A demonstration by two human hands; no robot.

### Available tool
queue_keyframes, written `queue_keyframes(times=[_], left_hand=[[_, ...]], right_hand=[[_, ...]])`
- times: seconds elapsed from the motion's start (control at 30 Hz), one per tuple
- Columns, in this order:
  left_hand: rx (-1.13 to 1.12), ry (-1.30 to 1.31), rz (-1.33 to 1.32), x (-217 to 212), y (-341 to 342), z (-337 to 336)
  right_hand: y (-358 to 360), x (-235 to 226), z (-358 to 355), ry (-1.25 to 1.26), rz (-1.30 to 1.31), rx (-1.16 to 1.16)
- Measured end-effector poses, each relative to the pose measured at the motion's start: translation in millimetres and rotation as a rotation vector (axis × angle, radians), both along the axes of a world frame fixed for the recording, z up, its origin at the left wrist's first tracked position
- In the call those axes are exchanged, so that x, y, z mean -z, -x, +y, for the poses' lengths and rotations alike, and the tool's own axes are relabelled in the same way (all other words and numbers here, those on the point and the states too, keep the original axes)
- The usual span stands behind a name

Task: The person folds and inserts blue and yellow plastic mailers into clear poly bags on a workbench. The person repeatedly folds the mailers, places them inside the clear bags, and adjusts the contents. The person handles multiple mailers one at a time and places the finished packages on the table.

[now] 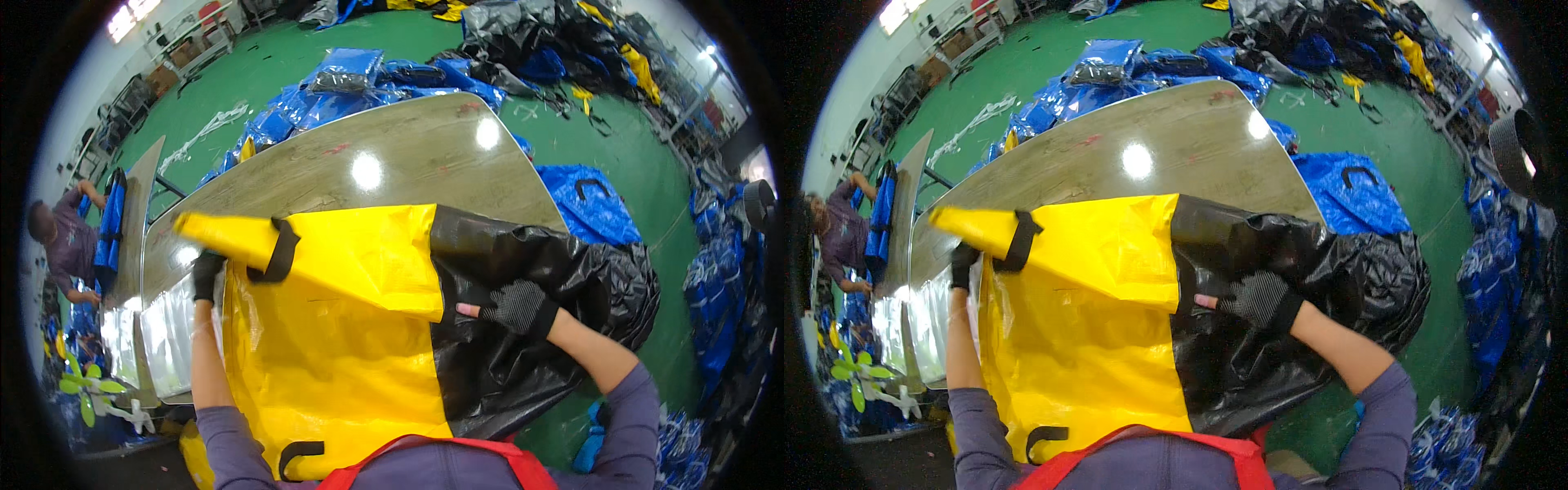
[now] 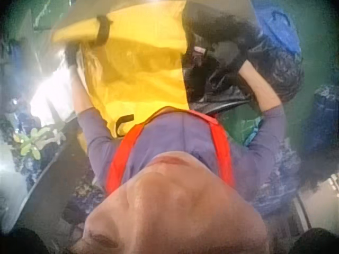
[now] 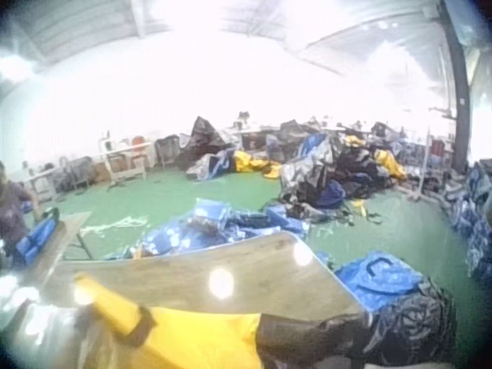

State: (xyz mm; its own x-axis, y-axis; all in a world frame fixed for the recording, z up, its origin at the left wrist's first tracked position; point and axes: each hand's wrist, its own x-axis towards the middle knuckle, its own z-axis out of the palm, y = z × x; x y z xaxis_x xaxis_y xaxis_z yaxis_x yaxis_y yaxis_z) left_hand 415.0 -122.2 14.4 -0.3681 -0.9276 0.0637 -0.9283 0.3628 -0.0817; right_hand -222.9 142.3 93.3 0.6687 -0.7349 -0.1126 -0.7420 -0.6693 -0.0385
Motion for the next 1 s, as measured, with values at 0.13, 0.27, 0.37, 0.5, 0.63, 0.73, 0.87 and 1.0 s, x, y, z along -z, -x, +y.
queue_keyframes(times=[0.13, 0.27, 0.37, 0.5, 0.63, 0.73, 0.87, 1.0], left_hand=[[0.154, 0.531, 0.215, -110.7, 15.7, -7.1], [0.385, -0.052, 0.031, -111.7, 128.6, 35.9], [0.074, -0.097, -0.329, -50.6, 156.7, 96.7], [0.054, -0.04, -0.051, 11.1, 131.6, 124.3], [0.04, -0.32, -0.052, -7.8, 126.6, 112.7], [0.126, -0.355, 0.247, -38.3, 174.6, 109.9], [0.421, -0.346, 0.774, -52.3, 253.1, 110.3], [0.403, -0.403, 0.829, -35.0, 263.0, 101.8]], right_hand=[[-32.3, -32.2, -29.7, -0.388, 0.29, 0.073], [-22.4, -63.8, -37.5, -0.276, 0.031, 0.035], [5.6, -50.7, -37.6, 0.391, -0.067, 0.344], [45.3, -0.1, -44.7, 0.179, 0.012, 0.444], [84.5, 29.2, -45.7, 0.072, -0.424, 0.588], [95.8, 9.9, -62.5, 0.349, -0.307, 0.802], [71.9, -35.6, -116.6, 0.038, -0.026, 0.839], [64.3, -34.4, -154.0, 0.538, -0.247, 0.58]])
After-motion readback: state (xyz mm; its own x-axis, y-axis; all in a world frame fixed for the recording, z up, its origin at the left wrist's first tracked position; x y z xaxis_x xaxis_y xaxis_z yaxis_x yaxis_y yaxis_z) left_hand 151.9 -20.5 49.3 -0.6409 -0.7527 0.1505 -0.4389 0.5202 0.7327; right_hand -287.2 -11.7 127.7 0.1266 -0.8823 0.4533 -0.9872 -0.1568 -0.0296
